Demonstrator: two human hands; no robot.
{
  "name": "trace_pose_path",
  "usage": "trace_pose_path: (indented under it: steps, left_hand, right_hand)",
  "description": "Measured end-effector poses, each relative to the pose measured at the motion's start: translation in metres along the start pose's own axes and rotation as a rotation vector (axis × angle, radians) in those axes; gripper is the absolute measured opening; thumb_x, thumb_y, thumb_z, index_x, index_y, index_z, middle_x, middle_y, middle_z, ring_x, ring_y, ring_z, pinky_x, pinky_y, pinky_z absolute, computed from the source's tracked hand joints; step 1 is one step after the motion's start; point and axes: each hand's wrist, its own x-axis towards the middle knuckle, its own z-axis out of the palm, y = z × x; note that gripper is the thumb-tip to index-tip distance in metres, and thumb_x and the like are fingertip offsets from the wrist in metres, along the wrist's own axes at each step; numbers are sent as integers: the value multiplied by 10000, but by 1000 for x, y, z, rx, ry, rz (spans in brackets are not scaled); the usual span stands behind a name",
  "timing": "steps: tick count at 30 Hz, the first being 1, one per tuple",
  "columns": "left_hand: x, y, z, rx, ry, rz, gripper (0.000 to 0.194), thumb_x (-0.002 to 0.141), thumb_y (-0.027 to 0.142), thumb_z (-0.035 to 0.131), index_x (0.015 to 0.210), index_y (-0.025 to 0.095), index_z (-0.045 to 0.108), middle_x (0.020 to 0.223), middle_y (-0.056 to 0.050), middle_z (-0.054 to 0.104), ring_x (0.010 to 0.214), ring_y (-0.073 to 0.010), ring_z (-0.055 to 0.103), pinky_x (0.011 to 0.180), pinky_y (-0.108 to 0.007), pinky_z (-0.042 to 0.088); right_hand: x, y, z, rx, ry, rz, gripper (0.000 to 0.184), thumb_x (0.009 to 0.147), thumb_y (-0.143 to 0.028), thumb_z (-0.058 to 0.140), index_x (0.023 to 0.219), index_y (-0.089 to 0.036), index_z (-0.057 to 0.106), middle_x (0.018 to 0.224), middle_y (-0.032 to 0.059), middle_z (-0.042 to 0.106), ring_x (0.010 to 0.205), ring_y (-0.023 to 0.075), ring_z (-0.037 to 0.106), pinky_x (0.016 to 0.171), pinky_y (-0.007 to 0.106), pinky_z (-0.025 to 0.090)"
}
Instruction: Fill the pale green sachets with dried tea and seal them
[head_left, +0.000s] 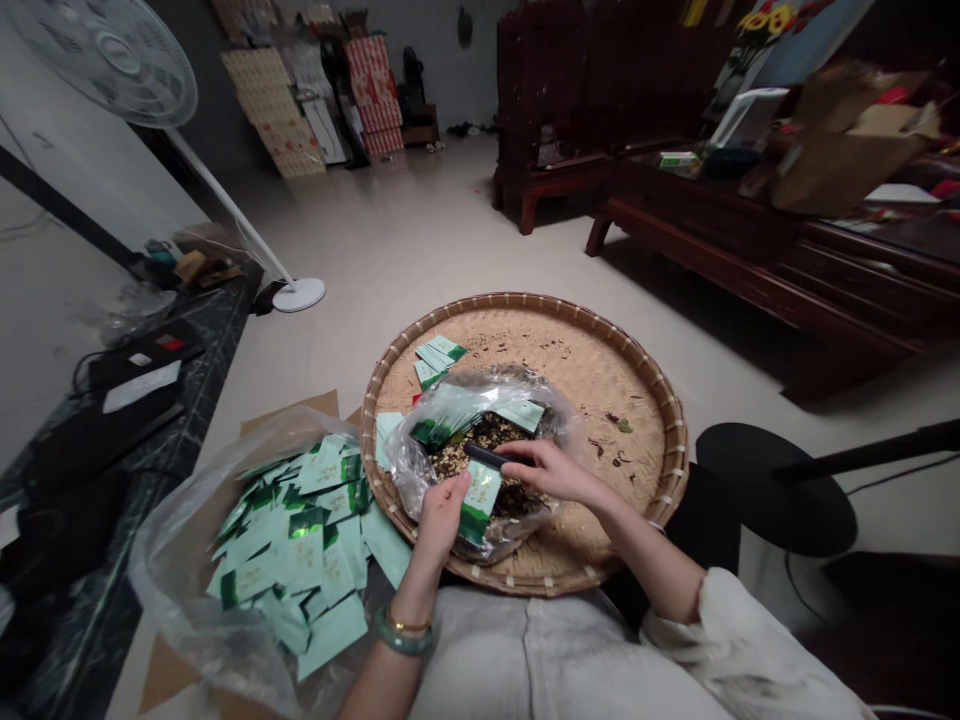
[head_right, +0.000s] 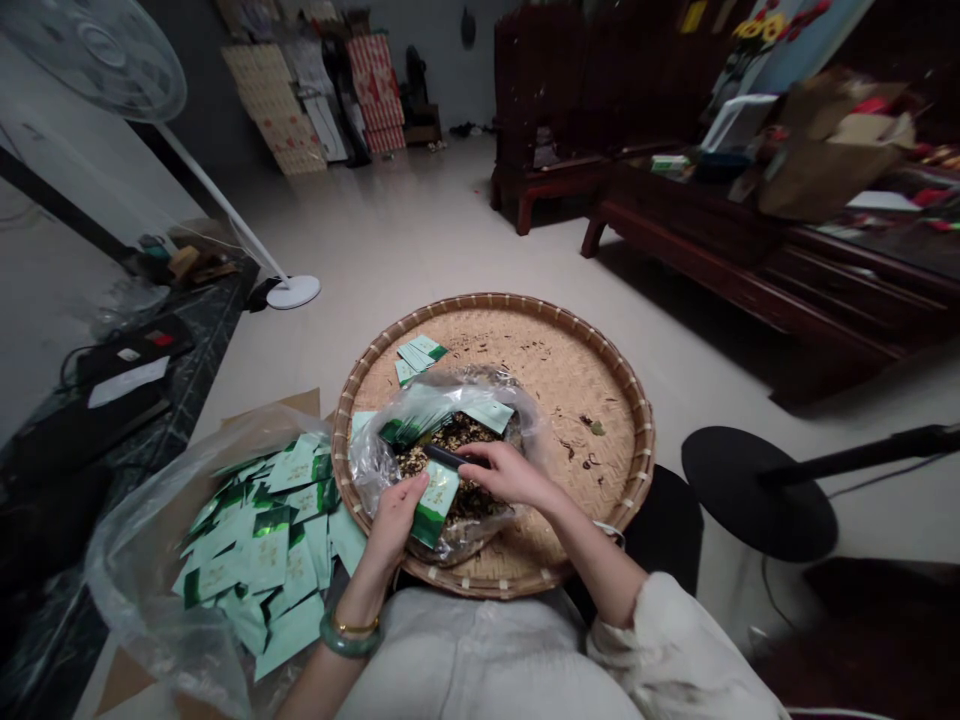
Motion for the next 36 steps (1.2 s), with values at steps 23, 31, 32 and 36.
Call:
trace_pose_path:
  steps: [23, 31, 32, 36]
  left_hand:
    - [2, 3, -6, 75, 18, 31, 478, 699, 586, 603, 632, 115, 658, 562, 0, 559, 546, -125, 437, 516, -221, 342]
    - [1, 3, -6, 127, -9, 49, 468, 738, 562, 573, 626, 116, 654, 573, -2, 557, 561, -127, 438, 519, -222, 335]
    - [1, 3, -6, 126, -10, 49, 468, 740, 563, 570, 627, 116, 653, 574, -2, 558, 563, -127, 439, 522, -222, 338]
    - [2, 4, -7, 102, -21, 48, 461, 741, 557, 577, 641, 114, 655, 589, -4, 567, 575, -128, 451, 543, -221, 352]
  right_hand:
    - [1, 9, -4, 122, 9, 122, 467, 765, -421, 619, 1134, -135, 625, 752, 44, 679, 479, 107, 517, 438, 216, 383]
    - [2, 1, -3, -135, 80, -60, 350, 768, -369, 632, 1042, -158, 689, 958, 66, 714, 808, 217, 630, 718, 312, 475]
    - [3, 1, -1, -141, 87, -70, 333, 775, -365, 624, 1027, -160, 695, 958, 64, 716, 819, 221, 633, 735, 318, 475]
    - [4, 6, 2, -16, 41, 20, 392, 776, -384, 616, 1078, -139, 664, 895, 64, 710, 622, 154, 604, 562, 258, 468]
